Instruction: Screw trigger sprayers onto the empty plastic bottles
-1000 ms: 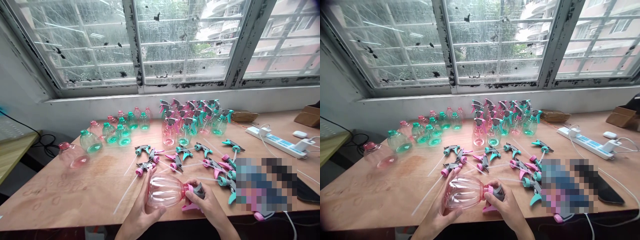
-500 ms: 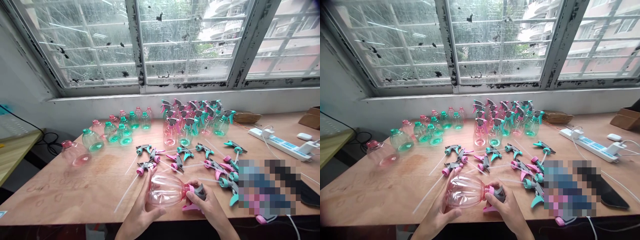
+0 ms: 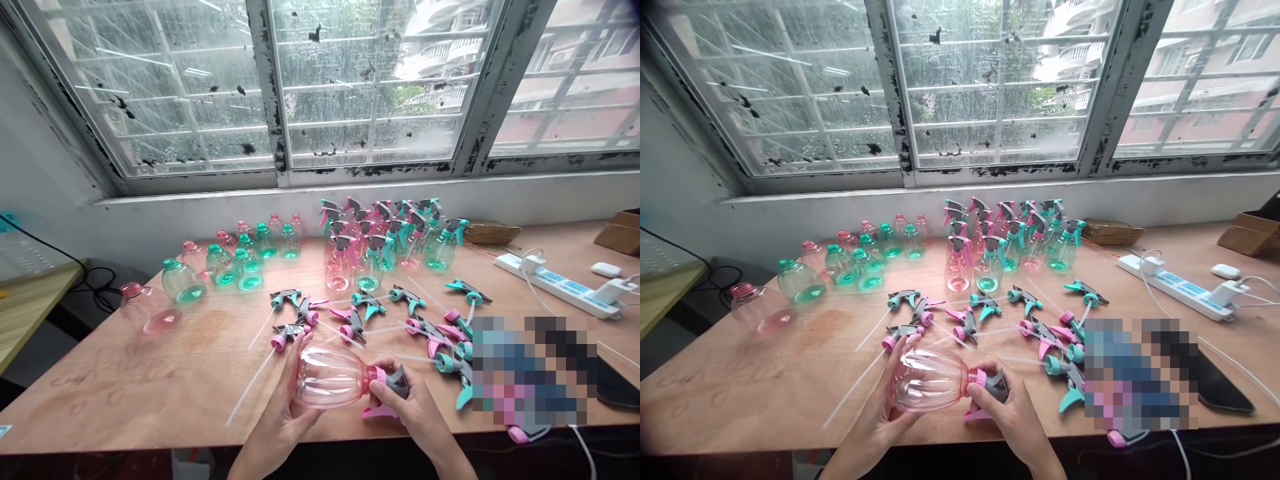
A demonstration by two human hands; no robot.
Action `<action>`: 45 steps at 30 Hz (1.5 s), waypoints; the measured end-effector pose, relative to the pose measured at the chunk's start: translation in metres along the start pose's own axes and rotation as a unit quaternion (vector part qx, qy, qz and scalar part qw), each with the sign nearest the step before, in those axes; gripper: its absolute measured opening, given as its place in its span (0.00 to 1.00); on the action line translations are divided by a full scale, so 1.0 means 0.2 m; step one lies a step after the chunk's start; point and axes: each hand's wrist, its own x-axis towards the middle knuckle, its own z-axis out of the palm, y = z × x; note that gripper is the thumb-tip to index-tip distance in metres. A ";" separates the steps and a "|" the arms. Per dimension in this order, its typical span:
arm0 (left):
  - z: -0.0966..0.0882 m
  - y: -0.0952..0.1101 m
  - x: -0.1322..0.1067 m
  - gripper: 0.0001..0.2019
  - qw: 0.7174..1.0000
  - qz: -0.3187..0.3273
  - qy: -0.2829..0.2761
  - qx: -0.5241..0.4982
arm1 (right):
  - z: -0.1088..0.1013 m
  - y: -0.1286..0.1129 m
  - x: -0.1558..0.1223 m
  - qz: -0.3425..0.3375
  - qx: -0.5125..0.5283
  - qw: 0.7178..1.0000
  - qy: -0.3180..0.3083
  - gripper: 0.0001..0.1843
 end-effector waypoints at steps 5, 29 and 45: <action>0.00 0.00 0.00 0.46 1.000 0.002 0.013 0.011 | -0.01 0.01 0.00 -0.004 -0.012 1.000 -0.008 0.25; 0.01 0.03 0.02 0.47 1.000 0.002 0.006 0.016 | -0.02 0.01 0.00 0.001 -0.019 1.000 -0.018 0.23; 0.01 -0.02 0.00 0.46 1.000 0.015 0.006 0.009 | -0.01 0.01 0.00 0.009 0.003 1.000 0.000 0.25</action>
